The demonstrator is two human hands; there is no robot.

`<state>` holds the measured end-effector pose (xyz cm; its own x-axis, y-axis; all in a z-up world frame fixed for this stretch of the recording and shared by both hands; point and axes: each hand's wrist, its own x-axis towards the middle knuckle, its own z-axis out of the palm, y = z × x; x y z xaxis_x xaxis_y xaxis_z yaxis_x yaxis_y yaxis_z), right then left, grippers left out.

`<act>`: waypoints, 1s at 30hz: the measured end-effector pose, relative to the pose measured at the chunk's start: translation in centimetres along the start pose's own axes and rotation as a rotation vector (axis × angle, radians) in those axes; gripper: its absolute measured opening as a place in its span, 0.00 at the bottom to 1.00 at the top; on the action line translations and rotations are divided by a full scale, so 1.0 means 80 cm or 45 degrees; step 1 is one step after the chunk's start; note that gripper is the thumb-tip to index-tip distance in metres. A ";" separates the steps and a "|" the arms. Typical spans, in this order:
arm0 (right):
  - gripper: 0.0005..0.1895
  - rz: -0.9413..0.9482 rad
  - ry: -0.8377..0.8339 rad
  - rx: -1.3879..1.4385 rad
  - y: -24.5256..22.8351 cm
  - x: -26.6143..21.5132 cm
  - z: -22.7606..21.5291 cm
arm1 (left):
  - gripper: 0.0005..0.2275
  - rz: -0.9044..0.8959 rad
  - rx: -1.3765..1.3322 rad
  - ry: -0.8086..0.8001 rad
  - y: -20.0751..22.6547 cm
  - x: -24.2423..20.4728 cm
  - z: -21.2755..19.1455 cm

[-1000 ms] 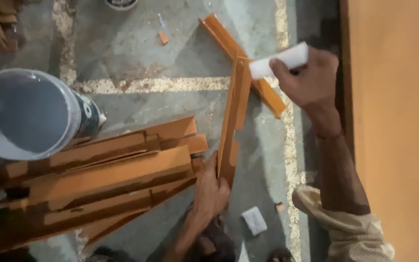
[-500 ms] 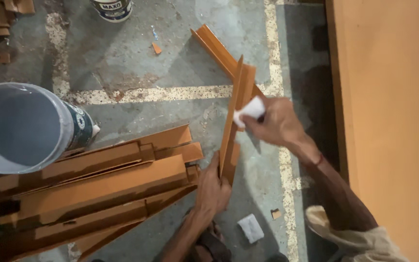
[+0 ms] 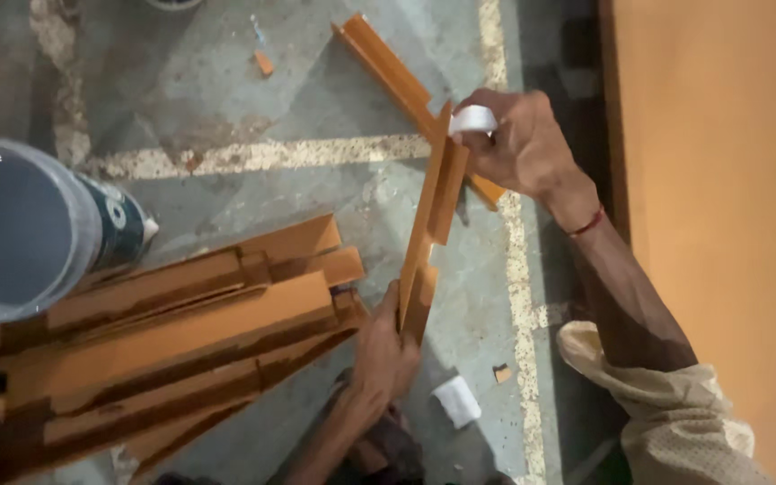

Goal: The person repeatedly applies a white liquid finish to thin wooden strips using a white foam applicator. They dip the applicator into a bucket of liquid and wipe it along the edges and faces of the strips, handling them one at a time from a stack on the floor.

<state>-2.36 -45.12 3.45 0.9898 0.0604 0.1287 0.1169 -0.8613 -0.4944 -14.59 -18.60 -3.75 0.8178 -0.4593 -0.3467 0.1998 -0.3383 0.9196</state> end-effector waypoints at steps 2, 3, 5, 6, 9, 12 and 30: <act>0.06 0.129 -0.142 0.038 -0.002 -0.016 0.015 | 0.20 0.033 0.021 0.022 -0.010 -0.004 0.002; 0.08 0.281 -0.278 0.015 -0.006 -0.026 0.022 | 0.21 -0.019 0.055 0.005 -0.016 -0.005 0.004; 0.12 0.417 -0.467 0.056 -0.019 -0.045 0.037 | 0.21 -0.111 0.041 -0.035 -0.031 -0.007 0.010; 0.13 0.402 -0.518 0.121 -0.030 -0.057 0.046 | 0.20 -0.152 -0.006 -0.058 -0.039 -0.007 0.015; 0.12 0.170 -0.417 0.209 -0.063 -0.096 0.062 | 0.23 -0.106 0.014 -0.025 -0.057 -0.013 0.023; 0.10 0.267 -0.426 0.302 -0.061 -0.105 0.053 | 0.26 -0.066 0.012 0.012 -0.066 -0.022 0.023; 0.16 0.041 0.348 -0.183 0.071 0.052 0.188 | 0.24 -0.296 -0.548 0.036 -0.067 0.009 0.028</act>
<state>3.64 -42.20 -11.76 0.9323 -0.0891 0.3507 0.0539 -0.9242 -0.3781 -16.27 -18.96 -9.32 0.7383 -0.3874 -0.5521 0.5790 -0.0559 0.8134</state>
